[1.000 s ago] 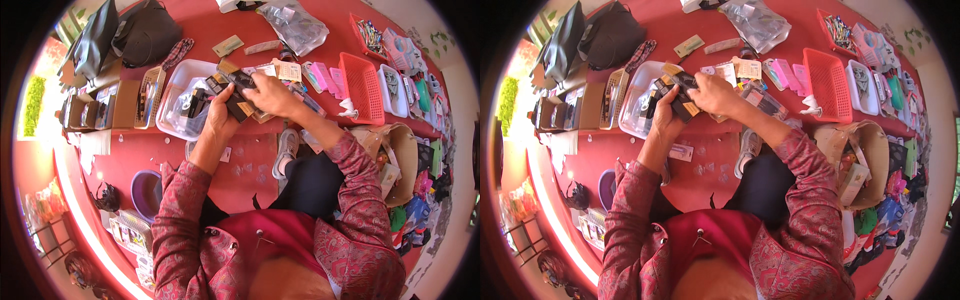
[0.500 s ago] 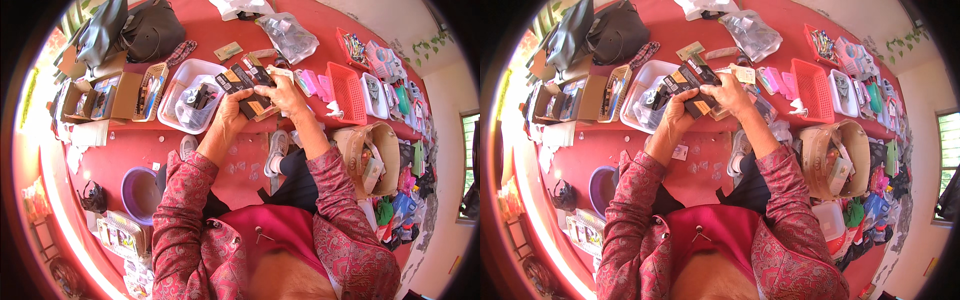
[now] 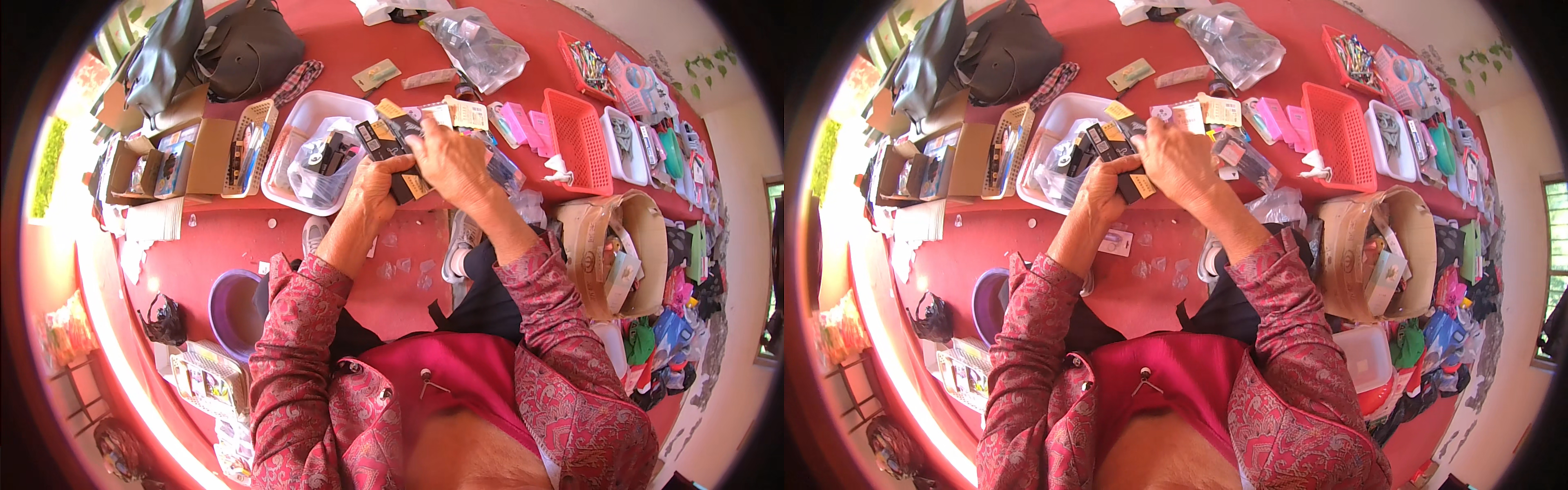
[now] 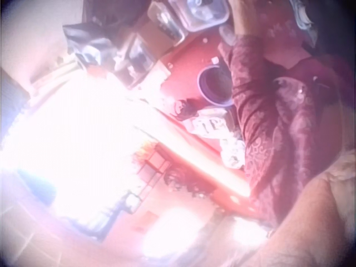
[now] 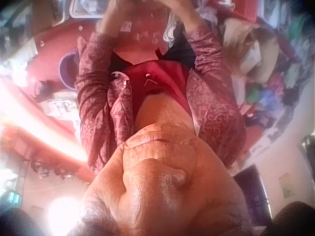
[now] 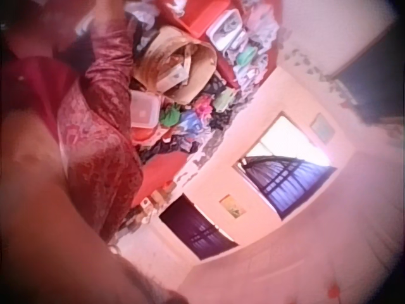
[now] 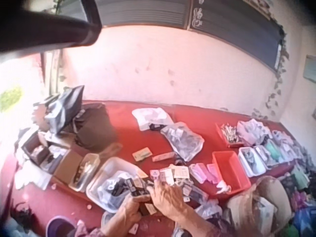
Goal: The person sits on the floor and sorts through a large pile of miscellaneous small items, including packaged goods and boxes. They pick up individual items, inspect them, and place them into a white plastic container or a cardboard box.
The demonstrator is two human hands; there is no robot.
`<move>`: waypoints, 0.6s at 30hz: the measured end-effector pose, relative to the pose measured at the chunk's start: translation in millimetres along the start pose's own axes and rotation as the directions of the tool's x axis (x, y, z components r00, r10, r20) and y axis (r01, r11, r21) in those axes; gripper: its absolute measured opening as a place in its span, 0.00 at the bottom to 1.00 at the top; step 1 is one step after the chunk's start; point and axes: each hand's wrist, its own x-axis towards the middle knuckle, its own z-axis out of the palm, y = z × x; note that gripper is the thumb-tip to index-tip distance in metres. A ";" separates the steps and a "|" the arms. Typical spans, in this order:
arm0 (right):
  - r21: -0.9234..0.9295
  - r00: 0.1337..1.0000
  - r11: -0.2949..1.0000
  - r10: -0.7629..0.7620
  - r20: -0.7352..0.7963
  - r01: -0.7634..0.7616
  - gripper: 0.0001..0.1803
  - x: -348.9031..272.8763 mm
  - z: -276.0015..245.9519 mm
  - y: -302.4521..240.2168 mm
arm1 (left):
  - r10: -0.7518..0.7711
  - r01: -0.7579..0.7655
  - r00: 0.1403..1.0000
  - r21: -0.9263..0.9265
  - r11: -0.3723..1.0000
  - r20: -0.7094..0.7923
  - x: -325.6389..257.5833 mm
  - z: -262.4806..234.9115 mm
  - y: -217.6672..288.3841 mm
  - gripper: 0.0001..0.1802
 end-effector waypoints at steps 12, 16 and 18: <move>0.311 0.989 0.947 0.117 -0.094 -0.082 0.19 -4.4 -4.8 -16.9 | 0.071 -0.083 0.993 -0.137 0.987 -0.090 3.2 -2.4 -2.9 0.09; 0.089 0.966 0.990 -0.082 -0.246 0.107 0.12 -5.3 21.6 -25.4 | 0.108 -0.127 0.989 -0.198 0.972 -0.102 9.1 -13.1 -5.5 0.08; 0.079 0.947 0.982 -0.144 -0.287 0.174 0.12 -4.3 25.0 -25.5 | 0.052 -0.060 0.998 -0.282 0.958 -0.035 4.1 -13.5 -2.2 0.08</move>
